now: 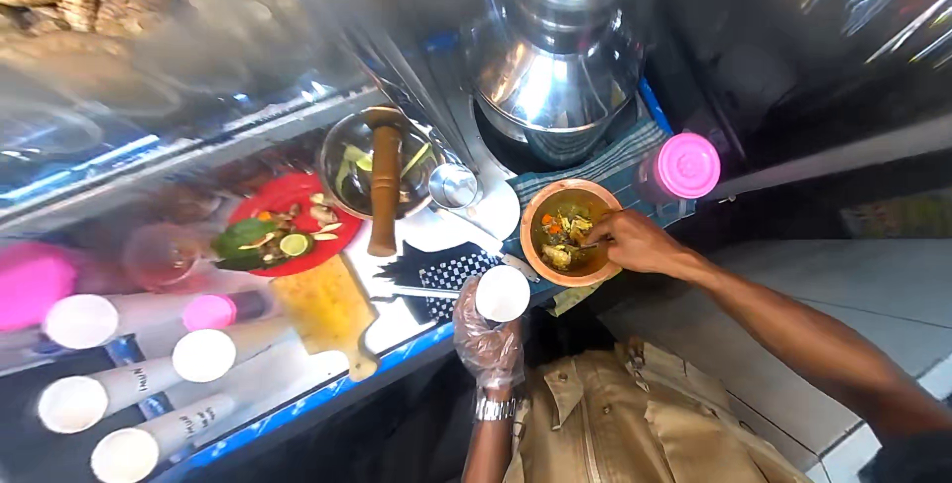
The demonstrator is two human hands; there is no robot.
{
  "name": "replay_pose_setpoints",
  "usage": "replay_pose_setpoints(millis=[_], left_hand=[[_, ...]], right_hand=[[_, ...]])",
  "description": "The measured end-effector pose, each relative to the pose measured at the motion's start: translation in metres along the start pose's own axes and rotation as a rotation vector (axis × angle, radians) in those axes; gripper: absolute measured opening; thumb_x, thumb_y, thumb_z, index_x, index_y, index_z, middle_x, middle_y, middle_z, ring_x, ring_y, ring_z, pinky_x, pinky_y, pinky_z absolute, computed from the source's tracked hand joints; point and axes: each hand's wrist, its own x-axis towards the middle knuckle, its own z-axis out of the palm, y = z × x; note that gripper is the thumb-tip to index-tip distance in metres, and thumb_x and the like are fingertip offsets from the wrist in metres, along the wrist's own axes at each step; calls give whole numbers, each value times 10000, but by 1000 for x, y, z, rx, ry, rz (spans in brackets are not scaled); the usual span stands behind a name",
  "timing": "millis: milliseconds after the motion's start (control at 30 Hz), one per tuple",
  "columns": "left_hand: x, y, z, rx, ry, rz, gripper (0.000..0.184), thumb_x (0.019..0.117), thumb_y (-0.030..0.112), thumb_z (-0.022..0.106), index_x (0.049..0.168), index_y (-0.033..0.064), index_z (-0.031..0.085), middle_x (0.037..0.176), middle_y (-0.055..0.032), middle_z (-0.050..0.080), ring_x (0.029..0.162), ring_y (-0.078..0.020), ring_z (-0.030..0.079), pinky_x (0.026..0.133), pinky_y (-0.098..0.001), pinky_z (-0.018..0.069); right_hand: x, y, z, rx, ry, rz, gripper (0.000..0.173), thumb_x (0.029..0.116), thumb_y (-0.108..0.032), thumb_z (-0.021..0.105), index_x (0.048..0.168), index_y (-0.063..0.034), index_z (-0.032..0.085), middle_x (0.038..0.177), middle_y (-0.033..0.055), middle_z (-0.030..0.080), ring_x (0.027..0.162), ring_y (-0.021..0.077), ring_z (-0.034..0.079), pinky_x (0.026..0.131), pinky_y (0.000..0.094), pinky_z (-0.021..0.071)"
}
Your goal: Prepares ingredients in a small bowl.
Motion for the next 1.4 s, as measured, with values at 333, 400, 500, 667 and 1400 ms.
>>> replay_pose_setpoints(millis=[333, 400, 500, 667, 1400], left_hand=[[-1, 3, 2, -145, 48, 52, 760, 727, 331, 872, 1303, -86, 603, 1335, -235, 627, 1280, -247, 597, 1132, -355, 450], [-3, 5, 1, -185, 32, 51, 764, 731, 317, 884, 1308, -92, 595, 1341, -236, 621, 1282, -253, 594, 1137, -374, 453], [-6, 7, 3, -260, 23, 34, 791, 734, 326, 882, 1320, -105, 573, 1356, -235, 611, 1283, -243, 594, 1133, -363, 458], [-10, 0, 11, -332, 25, 35, 764, 749, 310, 880, 1320, -92, 569, 1333, -208, 627, 1258, -218, 607, 1121, -360, 470], [-21, -1, 24, -152, -128, -21, 724, 743, 341, 866, 1324, -18, 624, 1367, -170, 630, 1304, -211, 583, 1140, -345, 444]], right_hand=[[-44, -47, -42, 210, 79, -124, 222, 935, -62, 610, 1006, -154, 799, 977, -27, 709, 864, 58, 663, 760, 285, 583], [-54, -74, -27, 132, 69, -186, 229, 952, -69, 610, 1082, -127, 789, 1002, 13, 690, 841, 108, 664, 749, 328, 597], [-63, -94, 7, -89, 125, -342, 285, 971, -64, 551, 1190, -71, 734, 1072, 115, 679, 782, 235, 693, 671, 401, 605], [-62, -67, -19, -240, 294, -237, 253, 916, -53, 613, 1110, -91, 771, 1003, 85, 671, 669, 213, 658, 549, 401, 576], [5, 0, -33, -200, -214, -33, 192, 928, -103, 617, 961, -151, 799, 992, 49, 723, 966, 242, 681, 812, 510, 541]])
